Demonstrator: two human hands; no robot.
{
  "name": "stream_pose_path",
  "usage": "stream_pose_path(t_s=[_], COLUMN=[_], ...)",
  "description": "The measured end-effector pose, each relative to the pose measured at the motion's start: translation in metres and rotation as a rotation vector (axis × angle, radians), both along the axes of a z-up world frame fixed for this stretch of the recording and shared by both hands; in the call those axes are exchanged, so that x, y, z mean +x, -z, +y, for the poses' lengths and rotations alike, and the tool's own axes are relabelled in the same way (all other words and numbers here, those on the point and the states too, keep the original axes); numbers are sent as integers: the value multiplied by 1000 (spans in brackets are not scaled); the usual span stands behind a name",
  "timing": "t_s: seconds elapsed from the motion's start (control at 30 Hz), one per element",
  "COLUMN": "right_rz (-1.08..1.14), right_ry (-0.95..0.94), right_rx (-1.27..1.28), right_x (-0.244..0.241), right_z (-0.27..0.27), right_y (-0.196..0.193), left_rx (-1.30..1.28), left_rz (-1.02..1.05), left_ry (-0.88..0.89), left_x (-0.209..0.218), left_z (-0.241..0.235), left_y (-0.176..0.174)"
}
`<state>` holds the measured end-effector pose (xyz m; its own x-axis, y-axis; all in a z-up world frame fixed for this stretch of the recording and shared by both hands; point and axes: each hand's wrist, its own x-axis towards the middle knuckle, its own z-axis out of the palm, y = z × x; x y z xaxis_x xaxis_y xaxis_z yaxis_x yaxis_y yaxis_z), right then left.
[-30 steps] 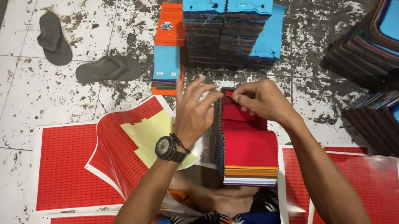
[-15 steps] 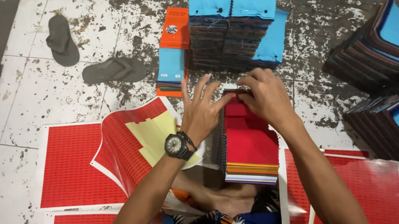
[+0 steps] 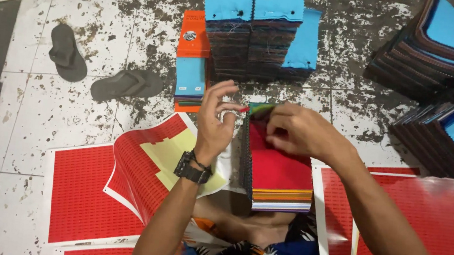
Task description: The person sits on the floor and peels small red stickers from a large red sheet, placing them onto a stack of colorful notebooks. The person repeatedly picks up the sheet, peels stickers, and adds them to the stack.
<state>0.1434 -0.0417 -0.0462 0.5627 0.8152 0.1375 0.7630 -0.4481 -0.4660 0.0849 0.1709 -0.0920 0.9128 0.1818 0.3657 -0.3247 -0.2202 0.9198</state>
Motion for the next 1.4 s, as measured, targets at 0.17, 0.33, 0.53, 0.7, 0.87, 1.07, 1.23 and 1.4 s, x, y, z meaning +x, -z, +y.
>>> stream_pose_path(t_s=[0.17,0.33,0.53,0.7,0.87,1.07,1.23,1.4], right_rz=[301,375,415,463,494,456,476,430], right_ry=[148,201,192,200,236,216,274,291], right_rx=[138,191,223,223,298,260,237,186], right_x=[9,12,15,20,16,15,13,15], right_z=[7,11,15,10,11,13,10,13], right_y=[-9,-2,4,19,18,12,19,19], left_rx=[-11,40,74,279,114,133,394,672], left_rz=[12,-30,-57,-102,-88,-57,-92,-57], left_ry=[74,93,87,9,81,105,-19,-88], left_x=[6,5,10,8,6,6,5,2], left_z=[-4,-8,-8,-8,-9,-14,-7,8], left_y=[3,-2,3,-13,-7,-11,-8,34])
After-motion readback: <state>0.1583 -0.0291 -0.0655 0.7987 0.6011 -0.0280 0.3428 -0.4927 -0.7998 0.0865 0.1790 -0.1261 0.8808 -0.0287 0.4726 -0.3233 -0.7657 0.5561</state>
